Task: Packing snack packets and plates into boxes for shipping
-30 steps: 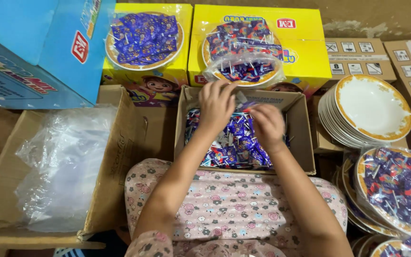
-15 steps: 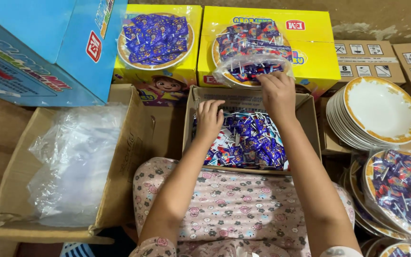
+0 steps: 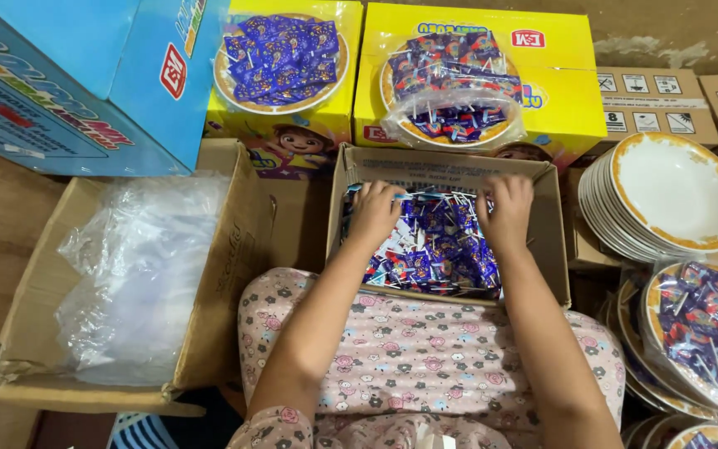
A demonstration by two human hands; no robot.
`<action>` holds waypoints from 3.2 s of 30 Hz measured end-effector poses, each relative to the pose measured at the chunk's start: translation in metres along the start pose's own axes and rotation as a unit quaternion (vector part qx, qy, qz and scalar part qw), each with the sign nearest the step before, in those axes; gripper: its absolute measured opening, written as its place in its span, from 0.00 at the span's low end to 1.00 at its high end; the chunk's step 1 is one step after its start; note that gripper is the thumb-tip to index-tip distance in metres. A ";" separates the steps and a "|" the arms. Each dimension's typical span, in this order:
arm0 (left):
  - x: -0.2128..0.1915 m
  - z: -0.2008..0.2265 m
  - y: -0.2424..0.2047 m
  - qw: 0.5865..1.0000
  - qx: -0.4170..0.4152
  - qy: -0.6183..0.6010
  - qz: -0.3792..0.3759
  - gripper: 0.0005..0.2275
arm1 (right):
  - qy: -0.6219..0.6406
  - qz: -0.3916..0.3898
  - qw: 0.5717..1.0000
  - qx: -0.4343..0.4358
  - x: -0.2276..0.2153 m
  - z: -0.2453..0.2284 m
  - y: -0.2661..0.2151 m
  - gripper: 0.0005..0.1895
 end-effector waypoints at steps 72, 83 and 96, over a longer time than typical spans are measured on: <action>-0.056 0.070 0.117 0.854 -0.191 -0.478 -0.079 0.17 | 0.224 -0.197 0.945 0.136 -0.005 -0.014 0.137 0.29; -0.067 0.063 0.102 0.966 -0.014 -0.258 -0.006 0.18 | 0.086 -0.208 0.968 -0.113 -0.014 -0.033 0.119 0.31; -0.070 0.072 0.097 0.973 0.018 -0.026 0.227 0.18 | -0.029 -0.065 0.987 -0.141 0.017 0.013 0.104 0.18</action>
Point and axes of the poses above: each hand's wrist, its own y-axis towards the middle knuckle, its own x-axis out of the palm, z = x × y, the point moved 2 cm from there along y, towards the middle knuckle, and after that the axes turned 8 degrees about z, right-handed, at the moved point
